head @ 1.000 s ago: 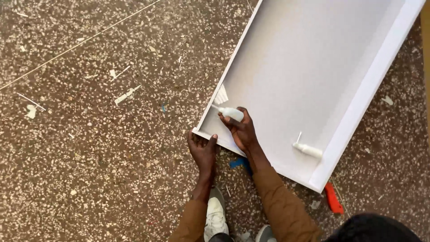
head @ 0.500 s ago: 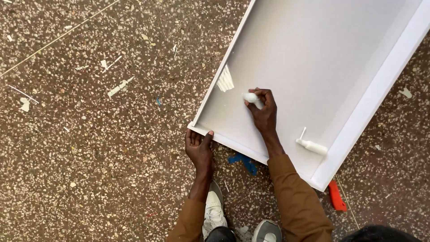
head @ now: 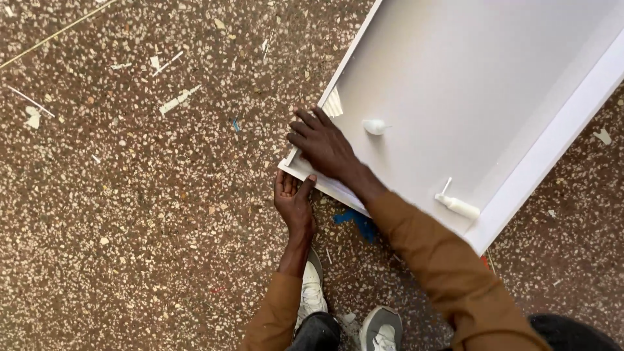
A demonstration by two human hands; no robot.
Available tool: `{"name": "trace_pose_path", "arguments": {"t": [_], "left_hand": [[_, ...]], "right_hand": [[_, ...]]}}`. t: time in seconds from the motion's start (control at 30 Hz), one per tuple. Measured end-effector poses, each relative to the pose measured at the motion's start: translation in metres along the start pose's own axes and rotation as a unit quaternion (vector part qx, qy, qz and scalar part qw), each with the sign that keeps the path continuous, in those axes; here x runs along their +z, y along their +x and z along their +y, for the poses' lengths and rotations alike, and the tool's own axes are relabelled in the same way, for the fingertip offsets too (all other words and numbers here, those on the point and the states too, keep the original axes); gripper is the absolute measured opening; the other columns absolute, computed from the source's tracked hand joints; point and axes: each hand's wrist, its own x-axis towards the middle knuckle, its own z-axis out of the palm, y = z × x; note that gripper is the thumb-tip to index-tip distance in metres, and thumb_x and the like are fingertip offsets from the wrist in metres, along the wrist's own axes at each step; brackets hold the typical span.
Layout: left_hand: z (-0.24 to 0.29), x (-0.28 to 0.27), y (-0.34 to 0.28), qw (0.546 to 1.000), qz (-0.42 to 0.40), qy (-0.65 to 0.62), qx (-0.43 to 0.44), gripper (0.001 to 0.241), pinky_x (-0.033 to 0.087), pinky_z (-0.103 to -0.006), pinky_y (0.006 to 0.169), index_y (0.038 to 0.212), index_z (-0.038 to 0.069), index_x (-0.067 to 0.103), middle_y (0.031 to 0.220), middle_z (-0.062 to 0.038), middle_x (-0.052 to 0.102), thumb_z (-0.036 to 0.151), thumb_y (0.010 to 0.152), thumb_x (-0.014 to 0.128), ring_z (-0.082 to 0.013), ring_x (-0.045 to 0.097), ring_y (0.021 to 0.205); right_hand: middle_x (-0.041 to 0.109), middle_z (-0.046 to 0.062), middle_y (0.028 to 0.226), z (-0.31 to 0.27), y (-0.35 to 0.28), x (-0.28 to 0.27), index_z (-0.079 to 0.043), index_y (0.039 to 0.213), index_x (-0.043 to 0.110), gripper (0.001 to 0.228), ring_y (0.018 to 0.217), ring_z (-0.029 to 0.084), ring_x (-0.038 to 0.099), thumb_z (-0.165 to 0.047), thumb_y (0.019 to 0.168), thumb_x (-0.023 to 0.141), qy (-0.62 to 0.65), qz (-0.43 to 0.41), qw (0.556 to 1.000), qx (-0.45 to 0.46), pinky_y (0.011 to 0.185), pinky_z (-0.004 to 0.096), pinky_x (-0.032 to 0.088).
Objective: Assembling a plastic sign frame by applying adhesive to the edges and joining the pieces together on the floor.
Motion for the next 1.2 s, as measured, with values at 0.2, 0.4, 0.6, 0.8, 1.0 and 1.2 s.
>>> {"name": "trace_pose_path", "arguments": {"t": [0.2, 0.4, 0.6, 0.8, 1.0, 1.2], "left_hand": [[0.005, 0.003, 0.002, 1.000, 0.006, -0.015, -0.014, 0.104, 0.059, -0.0453, 0.116, 0.168, -0.007, 0.044, 0.153, -0.026, 0.067, 0.003, 0.081, 0.099, -0.0316, 0.062, 0.147], [-0.005, 0.000, 0.013, 0.997, -0.038, 0.059, -0.020, 0.094, 0.072, -0.0406, 0.094, 0.171, -0.008, 0.043, 0.152, -0.028, 0.069, 0.005, 0.093, 0.093, -0.0351, 0.073, 0.136], [-0.005, -0.004, 0.017, 0.987, -0.040, 0.149, 0.042, 0.085, 0.070, -0.0500, 0.103, 0.165, -0.010, 0.051, 0.151, -0.033, 0.068, 0.006, 0.093, 0.093, -0.0451, 0.071, 0.136], [0.003, -0.006, 0.020, 0.983, -0.095, 0.148, 0.061, 0.086, 0.067, -0.0590, 0.108, 0.169, -0.012, 0.045, 0.153, -0.042, 0.063, 0.001, 0.095, 0.088, -0.0553, 0.065, 0.135], [0.028, 0.012, 0.002, 0.997, -0.053, 0.037, 0.035, 0.101, 0.051, -0.0602, 0.129, 0.173, -0.015, 0.029, 0.169, -0.044, 0.045, 0.000, 0.093, 0.088, -0.0579, 0.045, 0.156], [0.016, 0.011, 0.007, 0.993, -0.069, 0.068, 0.073, 0.106, 0.051, -0.0600, 0.128, 0.179, -0.006, 0.023, 0.174, -0.040, 0.040, 0.018, 0.100, 0.090, -0.0554, 0.044, 0.158]], "right_hand": [[0.066, -0.005, 0.087, 0.028, 0.011, 0.025, -0.019, 0.092, 0.068, 0.028, 0.099, 0.021, 0.073, -0.023, 0.083, 0.094, -0.052, 0.076, 0.989, -0.111, 0.123, 0.051, 0.048], [0.057, -0.006, 0.082, 0.026, 0.020, 0.010, -0.021, 0.085, 0.062, 0.027, 0.089, 0.019, 0.059, -0.018, 0.092, 0.088, -0.071, 0.040, 0.991, -0.109, 0.110, 0.045, 0.047], [0.062, -0.005, 0.087, 0.031, 0.014, 0.023, -0.022, 0.083, 0.063, 0.022, 0.093, 0.019, 0.061, -0.018, 0.093, 0.083, -0.064, 0.020, 0.991, -0.116, 0.109, 0.045, 0.046], [0.066, -0.001, 0.095, 0.036, 0.006, 0.041, -0.022, 0.094, 0.070, 0.020, 0.099, 0.024, 0.065, -0.036, 0.094, 0.084, -0.051, 0.032, 0.991, -0.117, 0.114, 0.051, 0.048], [0.077, 0.013, 0.116, -0.028, -0.069, -0.012, -0.004, 0.123, 0.078, 0.018, 0.117, 0.039, 0.073, 0.004, 0.113, 0.065, 0.090, 0.279, 0.944, 0.151, 0.115, 0.055, 0.055], [0.041, 0.014, 0.157, 0.008, -0.090, -0.031, -0.011, 0.158, 0.036, 0.081, 0.142, 0.038, 0.048, 0.005, 0.095, 0.085, 0.202, 0.341, 0.773, 0.495, 0.112, 0.048, 0.053]]}}
